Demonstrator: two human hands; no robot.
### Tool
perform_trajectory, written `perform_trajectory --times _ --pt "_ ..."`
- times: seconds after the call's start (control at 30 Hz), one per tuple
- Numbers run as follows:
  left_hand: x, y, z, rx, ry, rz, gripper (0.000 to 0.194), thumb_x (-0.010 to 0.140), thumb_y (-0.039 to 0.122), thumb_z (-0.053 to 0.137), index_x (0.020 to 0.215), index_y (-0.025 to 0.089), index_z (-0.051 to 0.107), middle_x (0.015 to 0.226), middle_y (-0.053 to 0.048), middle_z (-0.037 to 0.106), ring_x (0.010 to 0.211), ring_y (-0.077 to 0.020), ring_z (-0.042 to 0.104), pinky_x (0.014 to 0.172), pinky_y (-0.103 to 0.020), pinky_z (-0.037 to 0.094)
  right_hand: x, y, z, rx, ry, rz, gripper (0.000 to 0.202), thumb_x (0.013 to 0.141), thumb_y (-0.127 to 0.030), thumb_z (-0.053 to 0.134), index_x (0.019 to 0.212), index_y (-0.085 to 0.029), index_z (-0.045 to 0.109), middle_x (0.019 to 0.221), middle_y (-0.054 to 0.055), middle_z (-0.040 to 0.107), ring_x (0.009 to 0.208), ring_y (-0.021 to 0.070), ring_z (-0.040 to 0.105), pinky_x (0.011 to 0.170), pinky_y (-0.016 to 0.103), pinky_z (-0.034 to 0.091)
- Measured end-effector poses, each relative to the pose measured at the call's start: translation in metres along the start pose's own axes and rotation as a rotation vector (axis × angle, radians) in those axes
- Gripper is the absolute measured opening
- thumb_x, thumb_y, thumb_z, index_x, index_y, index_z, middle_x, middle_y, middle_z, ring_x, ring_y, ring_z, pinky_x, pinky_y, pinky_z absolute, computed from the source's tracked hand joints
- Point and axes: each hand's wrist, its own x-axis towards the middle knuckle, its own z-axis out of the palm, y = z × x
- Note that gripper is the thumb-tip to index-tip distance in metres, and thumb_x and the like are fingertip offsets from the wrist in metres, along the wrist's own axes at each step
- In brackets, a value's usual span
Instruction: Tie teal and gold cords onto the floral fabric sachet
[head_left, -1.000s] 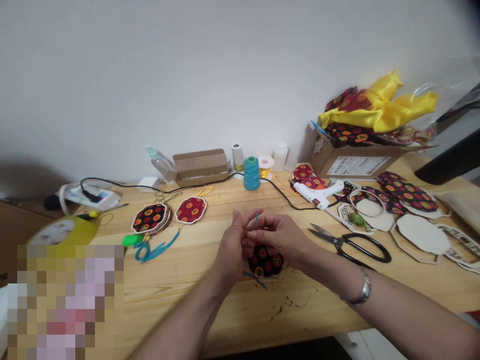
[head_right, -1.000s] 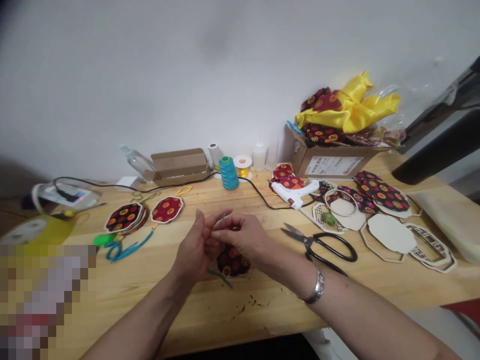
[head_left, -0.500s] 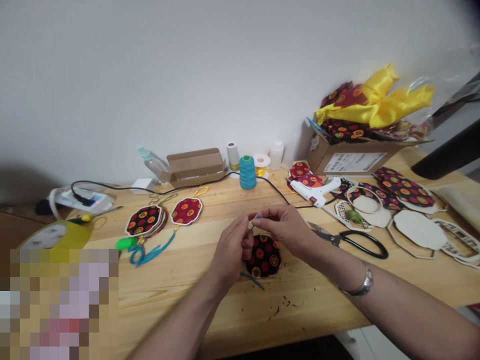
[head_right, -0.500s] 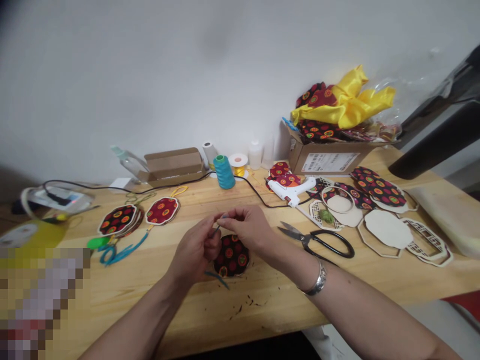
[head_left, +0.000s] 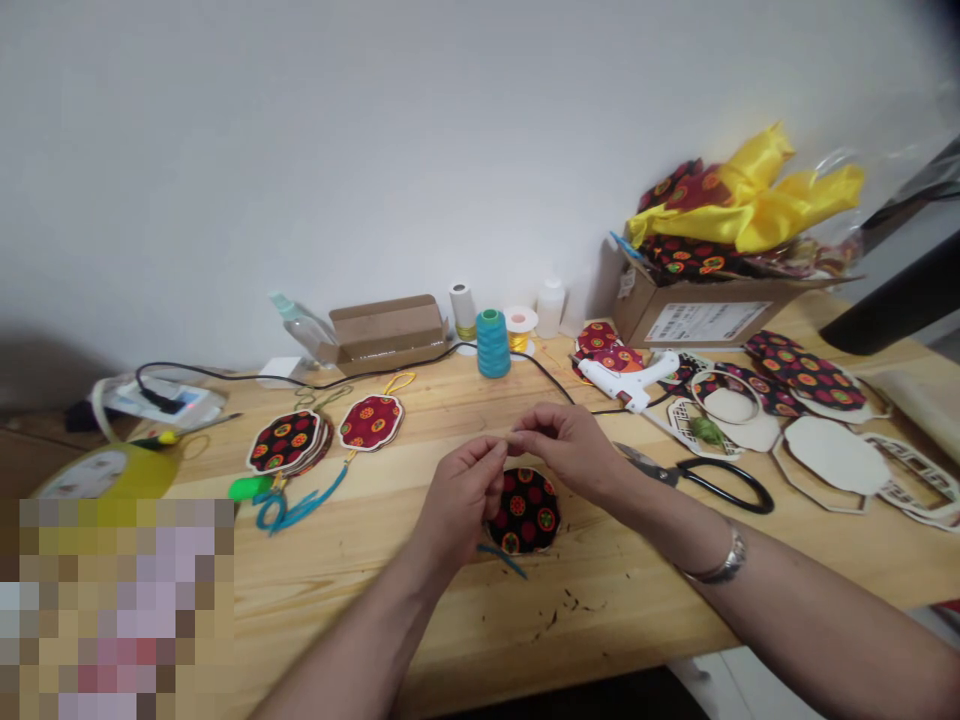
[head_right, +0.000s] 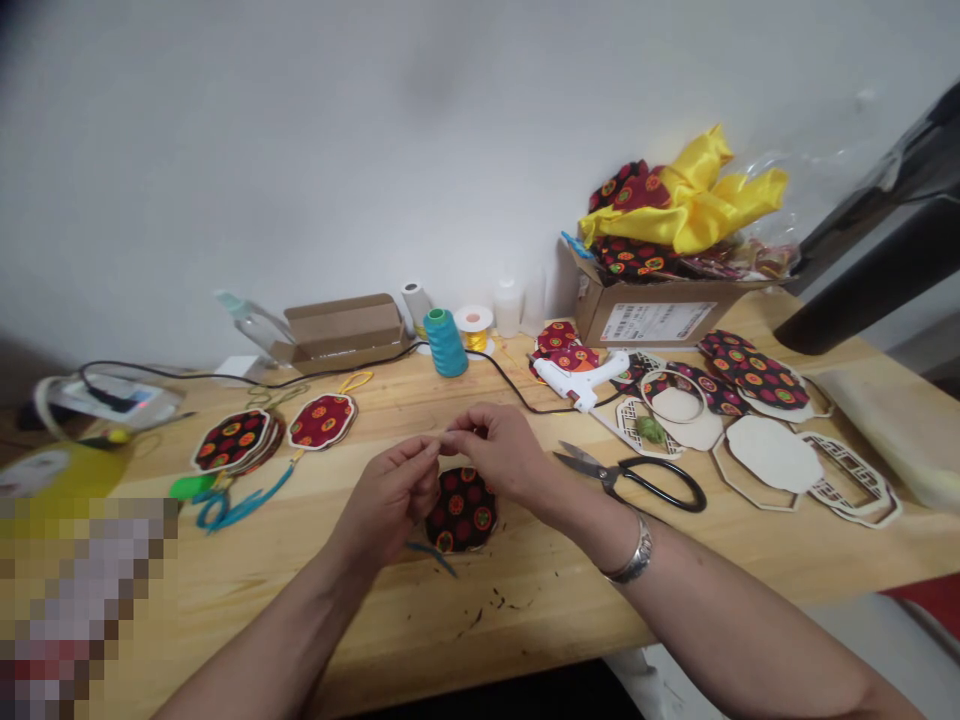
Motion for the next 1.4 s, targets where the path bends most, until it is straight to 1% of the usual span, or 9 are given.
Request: perform_trajectory --times 0.1,0.4,0.6,0.73,0.83,0.97,1.13,1.3,1.4 --pt "0.001 -0.001 -0.001 -0.003 -0.005 0.0 0.032 0.068 0.039 0.068 0.086 0.012 0.065 0.044 0.01 0.029 0.037 -0.0027 0.02 0.037 -0.017 0.015 0.0 0.0 -0.001 -0.016 -0.006 -0.026 0.014 0.072 -0.027 0.061 0.063 -0.015 0.062 0.062 -0.001 0.062 0.062 0.011 0.054 0.061 0.023 0.042" --pt "0.0 0.002 -0.002 0.058 0.005 0.02 0.027 0.067 0.037 0.07 0.075 0.012 0.067 0.041 0.009 0.031 0.037 -0.0021 0.022 0.037 -0.017 0.013 0.0 -0.004 -0.004 -0.082 -0.038 -0.041 0.014 0.073 -0.024 0.058 0.064 -0.015 0.063 0.062 0.0 0.062 0.06 0.0109 0.051 0.059 0.024 0.039" --pt "0.0 0.003 -0.003 0.025 0.066 0.05 0.025 0.069 0.036 0.069 0.077 0.012 0.069 0.04 0.009 0.029 0.037 -0.0016 0.021 0.038 -0.017 0.012 0.007 -0.014 -0.024 -0.115 0.214 -0.074 0.018 0.075 -0.031 0.058 0.069 -0.014 0.061 0.059 -0.002 0.055 0.053 0.0092 0.044 0.054 0.024 0.036" --pt "0.002 0.004 -0.004 -0.075 0.152 0.089 0.025 0.067 0.034 0.071 0.077 0.012 0.067 0.043 0.009 0.03 0.038 -0.0013 0.022 0.038 -0.016 0.014 0.005 -0.028 -0.043 -0.371 0.355 -0.2 0.016 0.079 -0.028 0.056 0.073 -0.014 0.063 0.068 0.001 0.06 0.062 0.0114 0.05 0.059 0.025 0.038" --pt "0.002 0.006 -0.003 -0.107 0.192 0.102 0.025 0.067 0.033 0.071 0.078 0.011 0.067 0.043 0.01 0.03 0.037 -0.0013 0.022 0.037 -0.016 0.014 -0.002 -0.036 -0.04 -0.741 0.168 -0.214 0.015 0.081 -0.022 0.054 0.077 -0.016 0.067 0.078 0.005 0.063 0.075 0.0157 0.054 0.067 0.028 0.039" --pt "0.002 0.006 -0.003 -0.132 0.204 0.108 0.025 0.066 0.032 0.071 0.078 0.01 0.067 0.043 0.009 0.033 0.037 -0.0008 0.023 0.037 -0.016 0.013 -0.005 -0.036 -0.018 -1.184 -0.147 -0.149 0.015 0.08 -0.023 0.057 0.079 -0.014 0.069 0.087 0.012 0.064 0.087 0.0245 0.053 0.071 0.033 0.039" --pt "0.002 0.007 -0.001 -0.111 0.252 0.166 0.024 0.065 0.032 0.071 0.075 0.01 0.067 0.06 0.002 0.056 0.036 0.001 0.026 0.036 -0.018 0.013 0.008 -0.017 -0.002 -1.303 -0.108 -0.227 0.016 0.082 -0.017 0.051 0.082 -0.012 0.067 0.09 0.013 0.062 0.089 0.0263 0.05 0.071 0.035 0.038" --pt "0.002 0.007 -0.002 -0.112 0.304 0.168 0.025 0.064 0.033 0.072 0.076 0.011 0.068 0.042 0.01 0.033 0.037 -0.0013 0.022 0.037 -0.018 0.013 0.016 0.0 -0.002 -1.328 -0.066 -0.254 0.018 0.082 -0.016 0.048 0.083 -0.011 0.065 0.091 0.015 0.06 0.09 0.0276 0.048 0.069 0.036 0.037" --pt "0.002 0.009 -0.002 -0.118 0.308 0.178 0.027 0.064 0.033 0.072 0.078 0.011 0.068 0.043 0.009 0.036 0.038 -0.0012 0.023 0.037 -0.018 0.013 0.016 0.005 -0.002 -1.323 -0.066 -0.265 0.017 0.082 -0.015 0.047 0.082 -0.012 0.064 0.088 0.014 0.061 0.089 0.0277 0.048 0.065 0.035 0.036"
